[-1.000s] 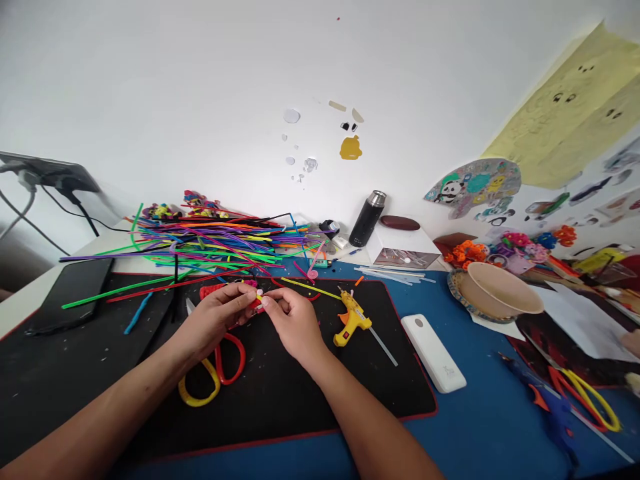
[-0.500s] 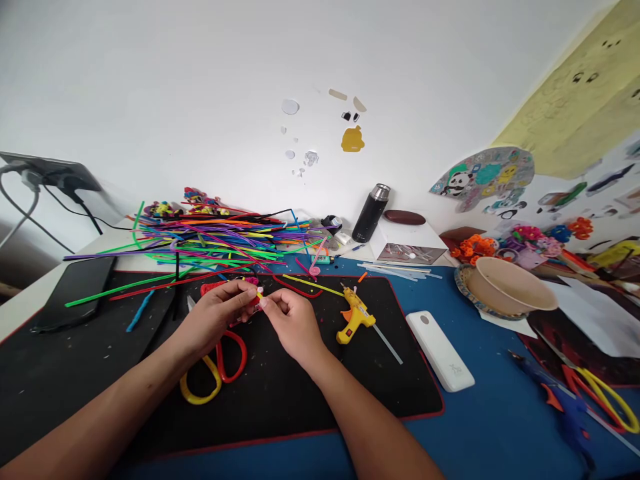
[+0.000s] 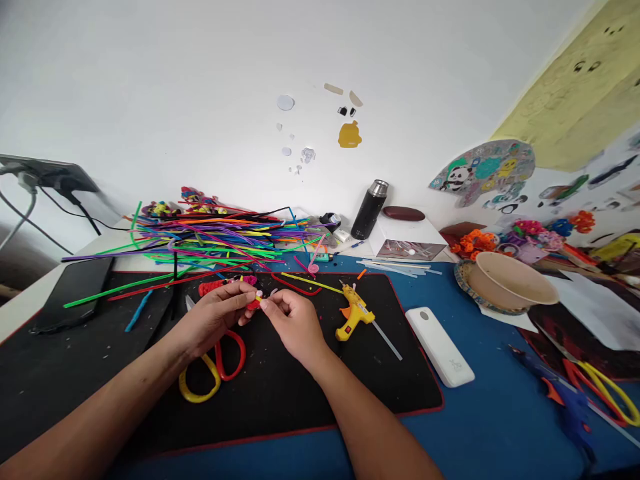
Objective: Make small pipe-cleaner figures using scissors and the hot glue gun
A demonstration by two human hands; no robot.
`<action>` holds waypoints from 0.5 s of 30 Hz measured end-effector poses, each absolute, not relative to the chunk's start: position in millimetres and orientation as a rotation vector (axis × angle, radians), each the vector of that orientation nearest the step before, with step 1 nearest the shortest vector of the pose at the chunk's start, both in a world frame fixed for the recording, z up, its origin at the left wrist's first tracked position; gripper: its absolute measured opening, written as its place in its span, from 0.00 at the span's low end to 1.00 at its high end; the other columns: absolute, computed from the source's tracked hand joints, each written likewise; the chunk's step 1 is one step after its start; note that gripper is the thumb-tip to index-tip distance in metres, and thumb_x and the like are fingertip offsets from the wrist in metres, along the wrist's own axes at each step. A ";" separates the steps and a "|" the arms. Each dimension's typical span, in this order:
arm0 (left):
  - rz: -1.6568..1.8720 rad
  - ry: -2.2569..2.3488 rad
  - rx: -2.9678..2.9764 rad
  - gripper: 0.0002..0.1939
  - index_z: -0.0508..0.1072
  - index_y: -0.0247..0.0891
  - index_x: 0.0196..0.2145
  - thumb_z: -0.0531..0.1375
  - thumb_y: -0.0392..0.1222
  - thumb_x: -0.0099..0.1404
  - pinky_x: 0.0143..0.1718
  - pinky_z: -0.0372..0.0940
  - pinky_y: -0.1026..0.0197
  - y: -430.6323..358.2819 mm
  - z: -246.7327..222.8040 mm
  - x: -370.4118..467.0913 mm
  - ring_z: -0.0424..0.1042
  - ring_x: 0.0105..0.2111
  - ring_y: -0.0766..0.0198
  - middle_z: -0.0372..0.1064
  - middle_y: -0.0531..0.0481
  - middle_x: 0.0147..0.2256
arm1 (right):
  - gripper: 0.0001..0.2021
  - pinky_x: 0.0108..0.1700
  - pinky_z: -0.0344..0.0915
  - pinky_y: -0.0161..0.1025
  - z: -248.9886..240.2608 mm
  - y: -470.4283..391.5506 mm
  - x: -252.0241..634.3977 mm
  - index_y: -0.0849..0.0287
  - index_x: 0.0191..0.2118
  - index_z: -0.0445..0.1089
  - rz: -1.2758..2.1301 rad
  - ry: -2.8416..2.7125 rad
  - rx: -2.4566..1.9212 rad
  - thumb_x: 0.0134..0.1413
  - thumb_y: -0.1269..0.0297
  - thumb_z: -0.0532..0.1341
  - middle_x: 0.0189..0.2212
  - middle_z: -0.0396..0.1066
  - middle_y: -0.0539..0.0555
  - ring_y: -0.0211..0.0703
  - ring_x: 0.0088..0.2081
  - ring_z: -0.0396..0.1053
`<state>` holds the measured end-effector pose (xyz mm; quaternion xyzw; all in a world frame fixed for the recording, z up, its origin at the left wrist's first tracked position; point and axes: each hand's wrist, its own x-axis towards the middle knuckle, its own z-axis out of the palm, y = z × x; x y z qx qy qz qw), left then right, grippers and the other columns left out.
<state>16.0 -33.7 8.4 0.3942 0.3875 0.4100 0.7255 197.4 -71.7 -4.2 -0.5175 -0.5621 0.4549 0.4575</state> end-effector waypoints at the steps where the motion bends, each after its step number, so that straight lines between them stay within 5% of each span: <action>1: 0.896 0.848 0.862 0.17 0.82 0.35 0.32 0.78 0.47 0.51 0.25 0.61 0.65 -33.9 8.7 16.0 0.68 0.25 0.66 0.72 0.51 0.25 | 0.14 0.28 0.55 0.35 -3.7 -72.5 198.1 0.59 0.34 0.74 1.118 -1.390 -1.282 0.61 0.52 0.64 0.23 0.64 0.47 0.37 0.26 0.58; 15: 0.740 0.769 0.843 0.17 0.82 0.33 0.33 0.79 0.47 0.51 0.23 0.64 0.70 -33.5 8.1 9.7 0.70 0.25 0.69 0.73 0.50 0.26 | 0.13 0.28 0.55 0.35 -4.5 -77.8 208.0 0.57 0.34 0.74 1.037 -1.509 -1.299 0.61 0.52 0.66 0.22 0.64 0.46 0.37 0.24 0.59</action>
